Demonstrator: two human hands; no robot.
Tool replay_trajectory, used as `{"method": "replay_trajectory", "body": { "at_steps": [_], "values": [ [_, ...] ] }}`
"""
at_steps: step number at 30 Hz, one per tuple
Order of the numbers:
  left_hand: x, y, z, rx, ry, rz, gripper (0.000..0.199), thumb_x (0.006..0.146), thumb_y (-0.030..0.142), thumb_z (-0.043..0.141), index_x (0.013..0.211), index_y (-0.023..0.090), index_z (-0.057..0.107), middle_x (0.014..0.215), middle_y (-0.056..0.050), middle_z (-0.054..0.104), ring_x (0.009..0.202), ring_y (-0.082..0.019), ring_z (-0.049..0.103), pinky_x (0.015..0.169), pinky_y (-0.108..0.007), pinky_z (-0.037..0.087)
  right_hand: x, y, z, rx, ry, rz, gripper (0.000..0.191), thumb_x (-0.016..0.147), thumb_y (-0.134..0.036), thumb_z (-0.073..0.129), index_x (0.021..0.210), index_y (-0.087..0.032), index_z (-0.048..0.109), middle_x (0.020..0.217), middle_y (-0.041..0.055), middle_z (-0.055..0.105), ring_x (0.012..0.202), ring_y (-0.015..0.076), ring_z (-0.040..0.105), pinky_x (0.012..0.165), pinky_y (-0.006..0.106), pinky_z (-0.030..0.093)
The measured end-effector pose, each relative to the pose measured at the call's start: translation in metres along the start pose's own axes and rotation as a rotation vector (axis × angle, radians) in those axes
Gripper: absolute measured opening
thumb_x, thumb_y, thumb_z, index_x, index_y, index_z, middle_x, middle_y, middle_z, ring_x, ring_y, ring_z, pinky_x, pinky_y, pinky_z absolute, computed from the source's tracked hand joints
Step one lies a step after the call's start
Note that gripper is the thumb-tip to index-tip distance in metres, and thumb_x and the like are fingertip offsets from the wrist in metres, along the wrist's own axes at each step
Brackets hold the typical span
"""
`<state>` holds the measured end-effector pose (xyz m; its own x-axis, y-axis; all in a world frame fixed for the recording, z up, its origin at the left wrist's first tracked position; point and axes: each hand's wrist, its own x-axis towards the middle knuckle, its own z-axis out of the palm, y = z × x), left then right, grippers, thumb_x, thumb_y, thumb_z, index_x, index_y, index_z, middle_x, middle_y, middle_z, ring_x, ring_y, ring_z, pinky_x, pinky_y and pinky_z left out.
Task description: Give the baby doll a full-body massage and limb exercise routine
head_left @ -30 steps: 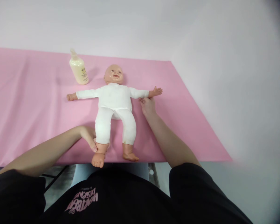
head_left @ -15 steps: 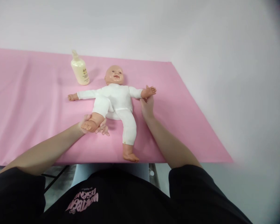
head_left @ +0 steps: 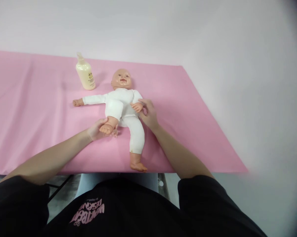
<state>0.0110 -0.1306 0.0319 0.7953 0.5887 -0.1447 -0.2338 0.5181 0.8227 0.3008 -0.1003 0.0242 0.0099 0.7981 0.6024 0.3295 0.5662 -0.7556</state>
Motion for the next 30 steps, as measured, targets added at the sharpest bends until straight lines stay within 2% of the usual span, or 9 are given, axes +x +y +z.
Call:
{"method": "replay_trajectory", "body": {
  "at_steps": [5,10,15,21,30],
  "values": [
    [0.004,-0.009,-0.008,-0.041,0.026,-0.032,0.06,0.077,0.071,0.077,0.09,0.012,0.073,0.065,-0.005,0.069,0.066,-0.023,0.065,0.077,-0.037,0.052,0.0,-0.001,-0.001,-0.106,-0.099,-0.057,0.044,0.08,-0.019,0.059,0.122,-0.029,0.068,0.126,0.0091,0.07,0.124,0.0287,0.065,0.111,0.052,0.057],
    [0.005,-0.01,-0.011,-0.035,0.016,-0.032,0.057,0.081,0.067,0.077,0.092,0.011,0.073,0.069,-0.005,0.07,0.068,-0.023,0.066,0.081,-0.039,0.052,0.001,-0.002,-0.001,-0.11,-0.103,-0.037,0.041,0.081,-0.021,0.06,0.12,-0.029,0.069,0.125,0.0083,0.072,0.124,0.0288,0.065,0.112,0.051,0.056],
    [-0.001,-0.004,-0.002,-0.006,0.004,-0.041,0.055,0.083,0.064,0.075,0.095,0.011,0.075,0.072,-0.007,0.072,0.073,-0.025,0.067,0.081,-0.039,0.05,0.002,-0.002,-0.001,-0.093,-0.096,-0.016,0.041,0.08,-0.021,0.061,0.118,-0.03,0.07,0.123,0.0074,0.073,0.122,0.0283,0.067,0.112,0.051,0.056],
    [-0.013,0.006,0.013,-0.009,0.001,-0.05,0.051,0.091,0.06,0.073,0.102,0.01,0.076,0.084,-0.008,0.076,0.082,-0.024,0.069,0.093,-0.039,0.05,0.002,-0.002,0.0,-0.071,-0.089,-0.04,0.04,0.079,-0.018,0.059,0.117,-0.029,0.07,0.123,0.0075,0.073,0.122,0.0273,0.067,0.113,0.05,0.056],
    [-0.016,0.011,0.018,-0.019,-0.015,-0.066,0.049,0.093,0.057,0.073,0.103,0.01,0.077,0.09,-0.01,0.079,0.086,-0.024,0.071,0.09,-0.036,0.05,0.002,0.001,0.0,-0.098,-0.096,-0.062,0.043,0.08,-0.017,0.059,0.12,-0.029,0.07,0.121,0.0071,0.074,0.119,0.0267,0.068,0.111,0.049,0.057]
  ]
}}
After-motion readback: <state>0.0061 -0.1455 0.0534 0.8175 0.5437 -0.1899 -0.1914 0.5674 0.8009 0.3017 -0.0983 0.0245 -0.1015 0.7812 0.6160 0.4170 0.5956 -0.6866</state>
